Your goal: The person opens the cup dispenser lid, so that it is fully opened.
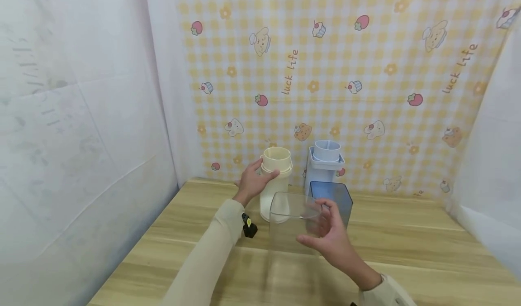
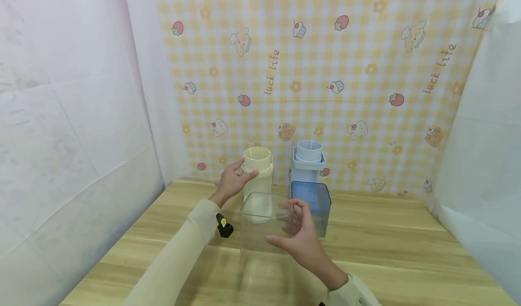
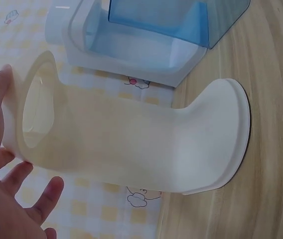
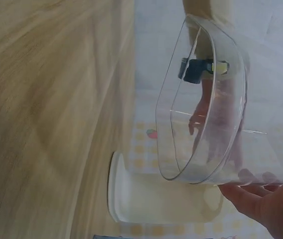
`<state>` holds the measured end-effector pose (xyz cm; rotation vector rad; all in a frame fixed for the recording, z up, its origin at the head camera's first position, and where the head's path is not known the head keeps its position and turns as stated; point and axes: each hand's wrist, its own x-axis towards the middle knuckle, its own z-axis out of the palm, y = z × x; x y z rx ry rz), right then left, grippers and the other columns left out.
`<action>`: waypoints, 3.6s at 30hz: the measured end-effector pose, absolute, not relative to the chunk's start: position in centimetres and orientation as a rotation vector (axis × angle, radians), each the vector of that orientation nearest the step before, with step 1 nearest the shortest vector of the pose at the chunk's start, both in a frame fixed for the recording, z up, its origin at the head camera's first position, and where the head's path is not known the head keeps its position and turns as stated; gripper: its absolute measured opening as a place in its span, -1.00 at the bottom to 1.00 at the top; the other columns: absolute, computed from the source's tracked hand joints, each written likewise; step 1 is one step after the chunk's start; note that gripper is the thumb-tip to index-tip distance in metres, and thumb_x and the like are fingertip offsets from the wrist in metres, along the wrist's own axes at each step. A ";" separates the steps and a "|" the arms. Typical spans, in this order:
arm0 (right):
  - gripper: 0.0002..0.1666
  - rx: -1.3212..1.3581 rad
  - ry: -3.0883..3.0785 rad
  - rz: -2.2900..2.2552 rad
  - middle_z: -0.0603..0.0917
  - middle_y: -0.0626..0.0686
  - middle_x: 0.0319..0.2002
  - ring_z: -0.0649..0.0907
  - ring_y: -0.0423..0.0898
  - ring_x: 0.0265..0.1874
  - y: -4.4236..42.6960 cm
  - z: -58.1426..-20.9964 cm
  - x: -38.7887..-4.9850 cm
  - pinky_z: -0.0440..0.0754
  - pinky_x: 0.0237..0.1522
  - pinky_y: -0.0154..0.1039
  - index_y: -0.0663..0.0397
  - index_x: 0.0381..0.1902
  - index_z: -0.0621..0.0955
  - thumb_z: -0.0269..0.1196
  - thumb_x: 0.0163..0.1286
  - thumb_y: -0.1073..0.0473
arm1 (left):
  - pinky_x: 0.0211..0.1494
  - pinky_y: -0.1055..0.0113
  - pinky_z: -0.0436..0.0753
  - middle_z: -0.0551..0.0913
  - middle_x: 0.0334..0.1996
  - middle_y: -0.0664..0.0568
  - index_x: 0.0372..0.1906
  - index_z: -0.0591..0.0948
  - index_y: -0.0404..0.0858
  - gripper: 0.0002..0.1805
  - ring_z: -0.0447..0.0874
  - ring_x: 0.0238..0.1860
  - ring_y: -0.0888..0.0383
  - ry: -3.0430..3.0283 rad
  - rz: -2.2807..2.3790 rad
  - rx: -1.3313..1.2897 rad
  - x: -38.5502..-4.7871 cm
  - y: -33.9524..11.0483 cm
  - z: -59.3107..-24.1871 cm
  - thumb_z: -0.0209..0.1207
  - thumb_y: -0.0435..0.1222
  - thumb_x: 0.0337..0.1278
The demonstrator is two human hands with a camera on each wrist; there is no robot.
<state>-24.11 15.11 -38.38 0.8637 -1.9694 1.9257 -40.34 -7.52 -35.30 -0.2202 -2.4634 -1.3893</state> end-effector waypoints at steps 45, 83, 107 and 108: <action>0.02 0.616 -2.069 1.908 0.46 0.20 0.28 0.58 0.08 0.11 13.0 -40.6 -27.9 0.53 0.12 0.06 0.12 0.30 0.20 0.54 -0.02 0.41 | 0.27 -0.54 -0.33 0.14 0.53 -0.08 0.55 0.16 -0.10 -0.04 0.07 0.48 -0.31 -2.646 -1.274 -0.261 -46.4 -6.9 -34.5 0.12 0.31 0.18; 0.03 0.525 -2.172 1.892 0.35 0.26 0.33 0.45 0.29 0.26 11.6 -40.3 -32.6 0.35 0.20 0.35 0.12 0.33 0.20 0.55 0.00 0.38 | 0.26 -0.54 -0.39 0.24 0.49 -0.11 0.54 0.18 -0.15 -0.06 0.11 0.49 -0.20 -2.666 -1.184 -0.319 -46.9 -8.3 -33.3 -0.02 0.35 0.26; 0.11 0.531 -2.167 1.823 0.29 0.24 0.41 0.35 0.30 0.36 11.4 -42.2 -34.4 0.27 0.23 0.42 -0.05 0.38 0.15 0.57 0.01 0.30 | 0.31 -0.15 0.37 0.20 0.47 -0.23 0.55 0.11 -0.13 -0.19 0.23 0.38 -0.28 -2.500 -1.508 -0.566 -40.3 -11.8 -30.2 0.11 0.09 0.37; 0.11 0.528 -2.159 1.829 0.29 0.25 0.41 0.35 0.31 0.36 11.4 -42.2 -34.4 0.27 0.23 0.42 -0.04 0.39 0.14 0.56 0.02 0.33 | 0.31 -0.15 0.38 0.21 0.47 -0.24 0.54 0.13 -0.14 -0.19 0.23 0.38 -0.28 -2.498 -1.509 -0.587 -40.0 -11.8 -30.3 0.12 0.08 0.37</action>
